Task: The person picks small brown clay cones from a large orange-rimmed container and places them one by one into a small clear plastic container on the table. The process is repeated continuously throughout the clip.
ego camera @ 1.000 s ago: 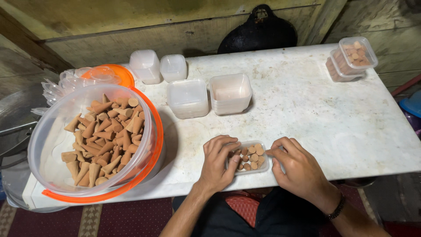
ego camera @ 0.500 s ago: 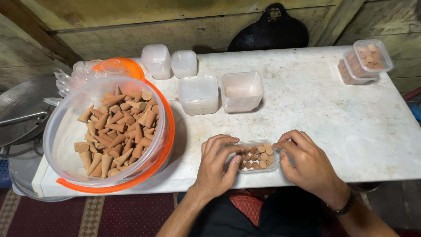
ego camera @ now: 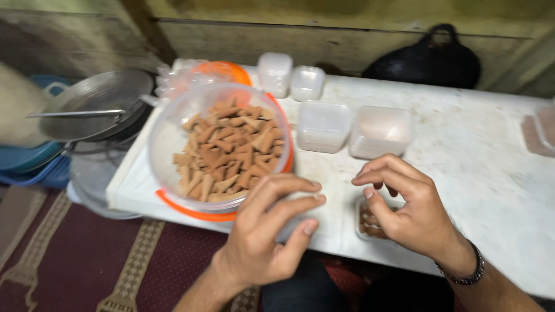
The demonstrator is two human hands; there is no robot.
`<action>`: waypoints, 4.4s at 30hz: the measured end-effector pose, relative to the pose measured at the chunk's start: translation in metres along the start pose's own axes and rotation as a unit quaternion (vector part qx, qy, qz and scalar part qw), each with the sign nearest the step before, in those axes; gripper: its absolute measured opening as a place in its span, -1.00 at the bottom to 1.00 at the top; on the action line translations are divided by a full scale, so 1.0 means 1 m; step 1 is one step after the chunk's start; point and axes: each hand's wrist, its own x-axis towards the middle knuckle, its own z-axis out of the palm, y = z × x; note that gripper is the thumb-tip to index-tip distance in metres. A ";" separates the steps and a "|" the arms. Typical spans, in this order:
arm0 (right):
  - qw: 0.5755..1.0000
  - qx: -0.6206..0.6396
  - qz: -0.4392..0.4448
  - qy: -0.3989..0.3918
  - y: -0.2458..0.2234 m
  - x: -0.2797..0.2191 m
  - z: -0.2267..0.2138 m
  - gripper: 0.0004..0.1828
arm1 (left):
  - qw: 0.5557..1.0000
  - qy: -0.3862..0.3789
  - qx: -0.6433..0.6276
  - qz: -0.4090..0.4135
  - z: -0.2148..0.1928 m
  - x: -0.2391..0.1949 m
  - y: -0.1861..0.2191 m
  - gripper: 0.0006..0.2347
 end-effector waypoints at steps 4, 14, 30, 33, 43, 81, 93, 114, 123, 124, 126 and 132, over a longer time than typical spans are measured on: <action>0.996 0.052 -0.066 -0.005 -0.028 0.045 0.026 -0.85 | 0.998 0.014 0.059 -0.033 -0.040 0.010 -0.012 -0.83; 0.981 0.078 -0.173 -0.032 -0.036 0.145 0.102 -0.81 | 0.981 -0.027 0.169 -0.097 -0.109 0.013 -0.106 -0.87; 0.988 0.004 -0.114 -0.106 -0.026 0.148 0.124 -0.69 | 0.895 -0.194 0.351 -0.197 -0.099 -0.002 -0.147 -0.86; 0.986 0.001 -0.121 -0.114 -0.026 0.149 0.125 -0.70 | 0.832 -0.324 0.394 -0.218 -0.100 0.015 -0.121 -0.57; 0.986 0.002 -0.113 -0.119 -0.028 0.146 0.124 -0.67 | 0.822 -0.355 0.379 -0.234 -0.102 0.021 -0.114 -0.58; 0.971 -0.014 -0.067 -0.231 -0.044 0.152 0.110 -0.47 | 0.922 -0.212 0.271 -0.177 -0.108 0.010 -0.120 -0.83; 0.986 0.006 -0.058 -0.158 -0.033 0.147 0.119 -0.41 | 0.869 -0.376 0.229 -0.227 -0.108 0.028 -0.108 -0.90; 0.986 0.011 -0.056 -0.154 -0.027 0.148 0.123 -0.53 | 0.849 -0.417 0.139 -0.294 -0.114 0.041 -0.102 -0.88; 0.990 0.008 -0.033 -0.134 -0.028 0.150 0.122 -0.76 | 0.879 -0.322 0.109 -0.333 -0.112 0.031 -0.109 -0.90; 0.991 0.008 -0.032 -0.132 -0.028 0.150 0.123 -0.76 | 0.880 -0.324 0.109 -0.331 -0.113 0.033 -0.107 -0.90; 0.991 -0.002 -0.061 -0.123 -0.029 0.149 0.124 -0.76 | 0.891 -0.296 0.086 -0.333 -0.115 0.037 -0.102 -0.88; 0.992 0.051 -0.111 -0.019 -0.027 0.147 0.123 -0.45 | 0.908 -0.239 0.045 -0.340 -0.109 0.016 -0.125 -0.86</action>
